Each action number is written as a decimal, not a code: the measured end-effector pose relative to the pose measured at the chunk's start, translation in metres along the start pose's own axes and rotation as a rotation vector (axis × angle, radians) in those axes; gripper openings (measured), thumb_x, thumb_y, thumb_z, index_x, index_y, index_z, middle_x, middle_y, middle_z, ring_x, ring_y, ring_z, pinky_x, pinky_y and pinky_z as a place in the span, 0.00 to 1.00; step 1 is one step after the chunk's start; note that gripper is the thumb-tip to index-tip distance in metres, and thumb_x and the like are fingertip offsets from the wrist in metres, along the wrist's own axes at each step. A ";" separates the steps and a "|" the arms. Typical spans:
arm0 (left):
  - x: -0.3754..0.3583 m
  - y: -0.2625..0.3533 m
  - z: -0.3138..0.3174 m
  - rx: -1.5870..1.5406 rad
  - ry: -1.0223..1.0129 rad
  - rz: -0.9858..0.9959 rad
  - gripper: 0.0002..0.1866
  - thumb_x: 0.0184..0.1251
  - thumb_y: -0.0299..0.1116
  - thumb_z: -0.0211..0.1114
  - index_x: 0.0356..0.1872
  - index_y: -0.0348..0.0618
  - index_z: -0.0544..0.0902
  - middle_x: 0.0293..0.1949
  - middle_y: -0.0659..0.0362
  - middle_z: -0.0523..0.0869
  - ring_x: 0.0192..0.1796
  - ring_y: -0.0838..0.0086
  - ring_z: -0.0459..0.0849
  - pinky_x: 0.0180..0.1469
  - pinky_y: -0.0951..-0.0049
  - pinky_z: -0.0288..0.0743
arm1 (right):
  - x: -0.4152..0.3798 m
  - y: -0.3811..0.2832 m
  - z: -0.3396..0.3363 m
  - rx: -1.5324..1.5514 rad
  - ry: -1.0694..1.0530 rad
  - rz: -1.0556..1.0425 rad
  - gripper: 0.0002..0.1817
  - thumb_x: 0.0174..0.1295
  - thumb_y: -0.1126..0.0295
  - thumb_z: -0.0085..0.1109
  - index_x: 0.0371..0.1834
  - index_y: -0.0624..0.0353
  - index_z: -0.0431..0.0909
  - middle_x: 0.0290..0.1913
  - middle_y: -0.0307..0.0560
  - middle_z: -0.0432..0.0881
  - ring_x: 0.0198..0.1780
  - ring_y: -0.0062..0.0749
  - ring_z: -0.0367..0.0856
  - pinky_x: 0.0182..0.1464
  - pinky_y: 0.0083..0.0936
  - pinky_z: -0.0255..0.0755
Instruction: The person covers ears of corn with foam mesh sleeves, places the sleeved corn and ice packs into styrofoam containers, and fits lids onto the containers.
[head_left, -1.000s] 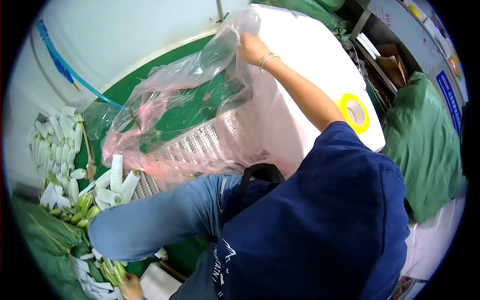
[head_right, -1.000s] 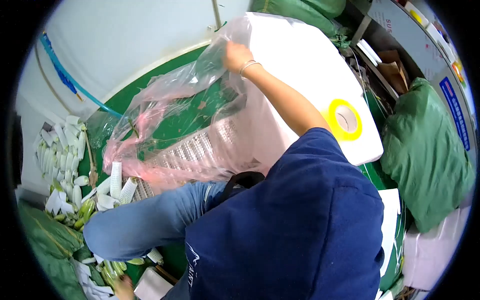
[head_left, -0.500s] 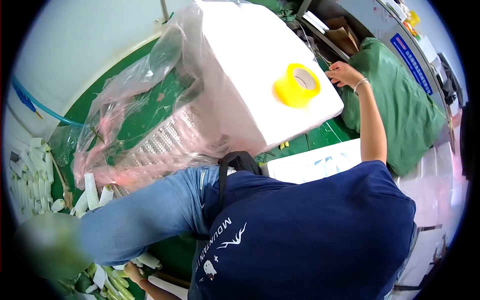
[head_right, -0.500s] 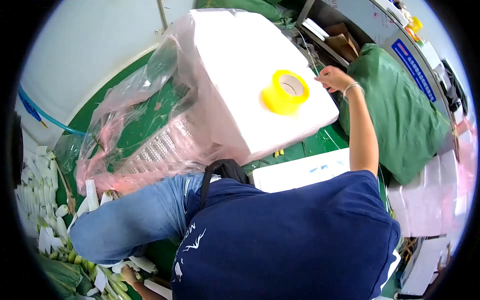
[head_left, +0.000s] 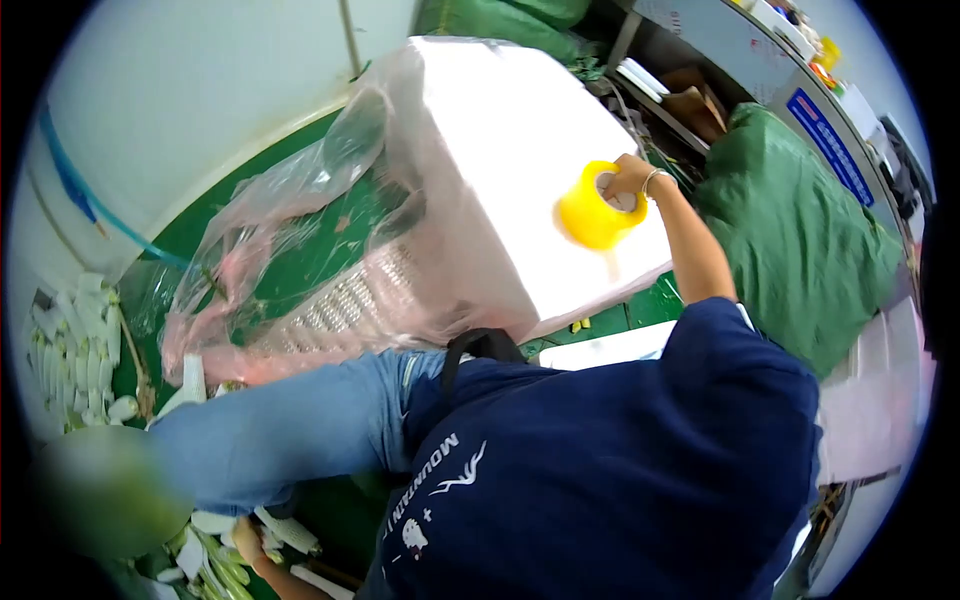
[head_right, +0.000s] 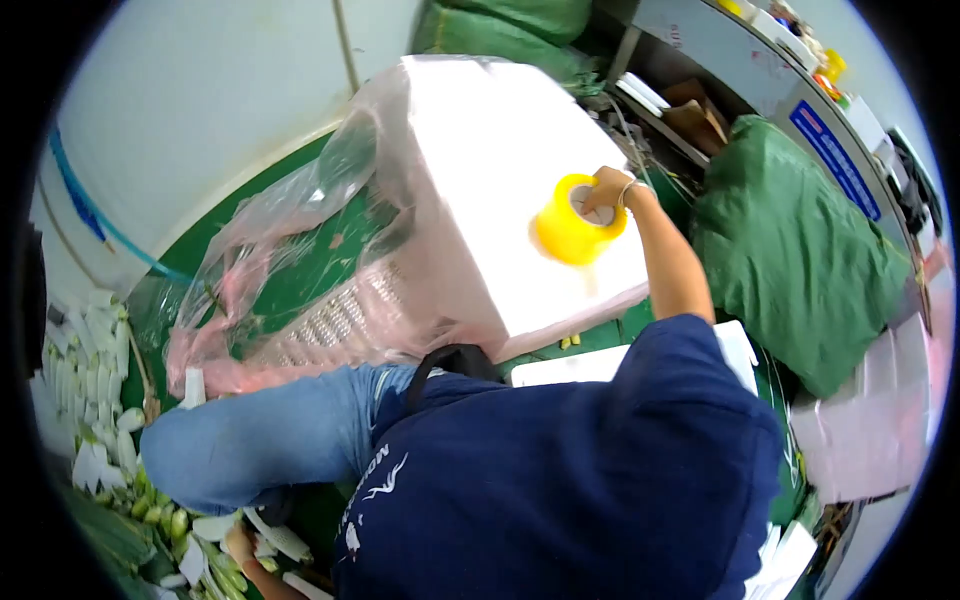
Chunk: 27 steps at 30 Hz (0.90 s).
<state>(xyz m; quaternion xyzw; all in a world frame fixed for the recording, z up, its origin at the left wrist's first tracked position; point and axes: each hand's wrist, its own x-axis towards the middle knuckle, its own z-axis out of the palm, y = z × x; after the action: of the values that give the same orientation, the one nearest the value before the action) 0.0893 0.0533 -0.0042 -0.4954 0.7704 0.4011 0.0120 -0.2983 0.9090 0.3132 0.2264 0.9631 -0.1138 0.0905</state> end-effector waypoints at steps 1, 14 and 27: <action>-0.003 -0.018 -0.001 -0.016 0.002 -0.012 0.22 0.60 0.46 0.53 0.11 0.45 0.68 0.08 0.58 0.69 0.10 0.71 0.69 0.13 0.68 0.58 | 0.001 0.020 -0.004 0.121 0.105 0.028 0.33 0.40 0.63 0.75 0.52 0.63 0.76 0.49 0.51 0.80 0.49 0.38 0.80 0.56 0.28 0.73; -0.020 -0.028 -0.052 -0.327 -0.092 -0.200 0.15 0.58 0.38 0.52 0.13 0.48 0.65 0.11 0.59 0.69 0.10 0.73 0.67 0.12 0.74 0.53 | -0.004 0.400 0.075 0.559 0.903 0.878 0.21 0.56 0.58 0.58 0.50 0.58 0.79 0.52 0.50 0.81 0.54 0.41 0.79 0.53 0.36 0.73; -0.075 0.016 -0.039 -0.170 -0.006 -0.260 0.13 0.57 0.35 0.53 0.16 0.48 0.64 0.12 0.64 0.65 0.12 0.78 0.60 0.16 0.74 0.46 | 0.025 -0.073 -0.022 0.445 0.713 -0.775 0.12 0.55 0.74 0.50 0.42 0.63 0.76 0.34 0.54 0.80 0.35 0.39 0.79 0.40 0.31 0.72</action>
<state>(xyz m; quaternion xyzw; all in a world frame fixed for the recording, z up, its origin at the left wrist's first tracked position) 0.1302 0.0880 0.0629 -0.5890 0.6632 0.4612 0.0241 -0.3561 0.8615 0.3418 -0.1052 0.8996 -0.2552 -0.3383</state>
